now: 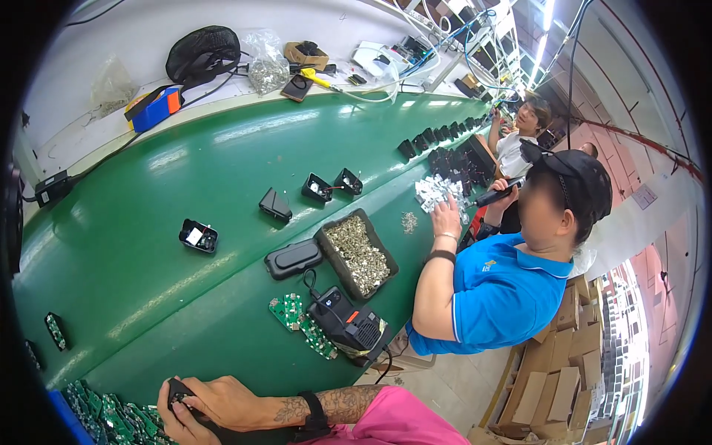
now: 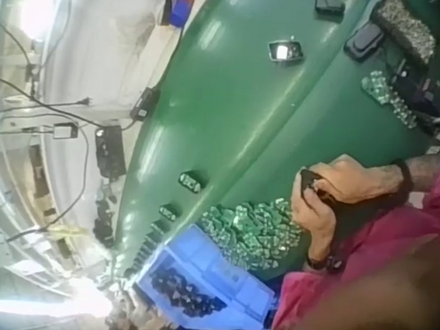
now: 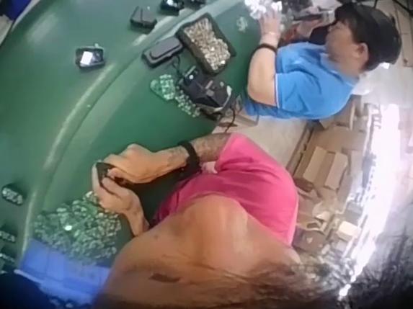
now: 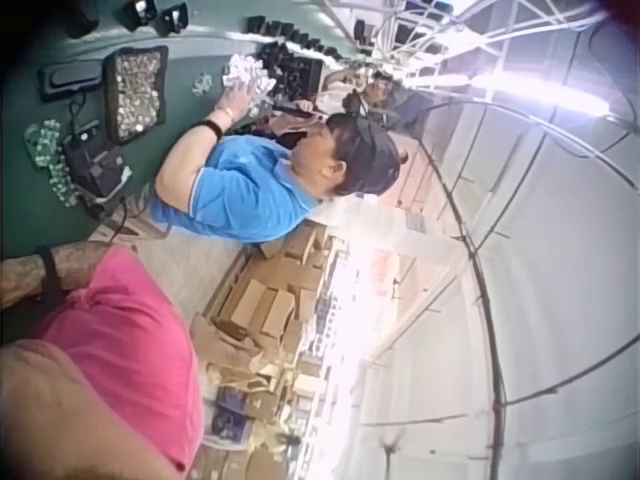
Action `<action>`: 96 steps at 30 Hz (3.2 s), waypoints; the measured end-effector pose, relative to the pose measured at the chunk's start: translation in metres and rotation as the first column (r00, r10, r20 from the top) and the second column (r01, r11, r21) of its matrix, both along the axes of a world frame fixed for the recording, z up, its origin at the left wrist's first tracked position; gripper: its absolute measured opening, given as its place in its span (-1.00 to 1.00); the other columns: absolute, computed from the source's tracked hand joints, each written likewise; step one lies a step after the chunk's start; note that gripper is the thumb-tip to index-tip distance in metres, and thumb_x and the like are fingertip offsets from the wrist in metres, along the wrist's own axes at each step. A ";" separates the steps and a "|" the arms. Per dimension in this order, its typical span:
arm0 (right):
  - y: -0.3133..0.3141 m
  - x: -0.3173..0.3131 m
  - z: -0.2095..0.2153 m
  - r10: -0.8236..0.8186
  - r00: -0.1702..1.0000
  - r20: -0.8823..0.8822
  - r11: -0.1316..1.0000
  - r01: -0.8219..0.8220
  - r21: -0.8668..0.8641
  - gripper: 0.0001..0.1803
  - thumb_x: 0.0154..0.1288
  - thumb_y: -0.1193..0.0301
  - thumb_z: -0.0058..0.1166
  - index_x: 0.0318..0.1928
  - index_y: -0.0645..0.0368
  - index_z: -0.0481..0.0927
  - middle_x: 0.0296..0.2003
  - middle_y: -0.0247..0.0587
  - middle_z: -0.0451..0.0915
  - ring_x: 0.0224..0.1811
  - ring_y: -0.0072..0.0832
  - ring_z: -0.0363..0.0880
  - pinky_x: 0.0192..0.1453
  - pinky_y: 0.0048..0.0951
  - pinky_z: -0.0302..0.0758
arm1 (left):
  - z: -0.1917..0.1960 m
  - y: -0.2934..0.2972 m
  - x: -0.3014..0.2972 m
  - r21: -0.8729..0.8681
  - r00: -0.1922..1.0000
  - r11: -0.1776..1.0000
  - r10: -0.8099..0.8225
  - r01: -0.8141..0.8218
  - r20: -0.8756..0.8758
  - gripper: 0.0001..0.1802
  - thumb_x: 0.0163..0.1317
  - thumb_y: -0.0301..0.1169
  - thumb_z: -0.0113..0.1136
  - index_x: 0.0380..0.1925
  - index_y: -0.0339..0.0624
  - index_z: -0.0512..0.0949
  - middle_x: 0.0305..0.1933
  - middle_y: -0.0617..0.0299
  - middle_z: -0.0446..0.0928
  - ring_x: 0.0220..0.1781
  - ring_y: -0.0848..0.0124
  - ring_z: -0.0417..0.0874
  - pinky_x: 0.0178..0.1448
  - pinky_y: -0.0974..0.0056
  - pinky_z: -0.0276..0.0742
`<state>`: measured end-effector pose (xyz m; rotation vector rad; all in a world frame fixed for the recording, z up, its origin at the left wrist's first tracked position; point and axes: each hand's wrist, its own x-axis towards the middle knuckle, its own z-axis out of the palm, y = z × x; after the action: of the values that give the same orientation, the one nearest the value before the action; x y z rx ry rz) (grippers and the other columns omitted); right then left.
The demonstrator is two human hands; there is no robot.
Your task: Manually assembling electronic circuit boards into black plastic housings on a production line.
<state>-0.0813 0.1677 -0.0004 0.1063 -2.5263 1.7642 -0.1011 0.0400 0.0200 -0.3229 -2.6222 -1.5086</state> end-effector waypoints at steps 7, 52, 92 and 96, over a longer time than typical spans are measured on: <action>0.000 0.001 0.000 -0.064 0.996 -0.055 0.998 0.065 0.015 -0.63 0.47 0.29 -0.07 0.10 0.32 0.40 -0.44 0.13 0.62 -0.43 0.09 0.60 -0.38 -0.05 0.51 | 0.001 0.002 0.001 0.020 1.000 1.000 -0.007 0.007 -0.004 -0.56 0.51 -0.22 -0.09 0.10 -0.36 0.53 -0.09 -0.10 0.66 -0.19 0.12 0.71 -0.13 0.16 0.65; 0.095 -0.123 0.061 -0.632 0.715 -0.299 0.523 0.678 0.516 -0.24 -0.02 0.31 0.49 0.12 0.44 0.40 0.05 0.15 0.48 0.09 -0.05 0.50 0.16 -0.16 0.46 | 0.003 -0.011 0.003 0.524 0.968 0.837 -0.238 0.159 0.086 -0.85 0.35 -0.53 0.03 -0.15 -0.39 0.50 -0.11 -0.07 0.57 -0.46 0.39 0.67 -0.38 0.39 0.61; 0.041 0.064 0.069 -0.454 0.891 -0.030 0.878 0.453 0.158 -0.82 0.25 0.39 0.26 -0.24 0.28 0.67 -0.54 -0.13 0.59 -0.59 -0.43 0.57 -0.50 -0.44 0.45 | 0.020 0.002 0.005 0.165 0.835 0.836 -0.541 0.523 0.096 -0.90 0.07 -0.52 0.36 -0.36 -0.21 0.69 0.23 -0.01 0.45 0.06 0.17 0.62 0.09 0.21 0.53; 0.087 0.049 0.047 -0.641 0.763 -0.080 0.531 0.517 0.671 -0.55 0.31 0.27 0.19 0.09 0.32 0.53 -0.53 -0.07 0.64 -0.58 -0.18 0.63 -0.49 -0.23 0.52 | 0.023 0.004 0.010 0.234 0.852 0.855 -0.502 0.463 0.150 -0.92 0.09 -0.53 0.35 -0.37 -0.25 0.69 0.19 -0.01 0.48 -0.04 0.23 0.64 0.03 0.25 0.54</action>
<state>-0.0319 0.2544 0.0465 -0.8204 -2.6953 0.5897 -0.0912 0.0437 0.0432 -0.9181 -2.6435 -2.0276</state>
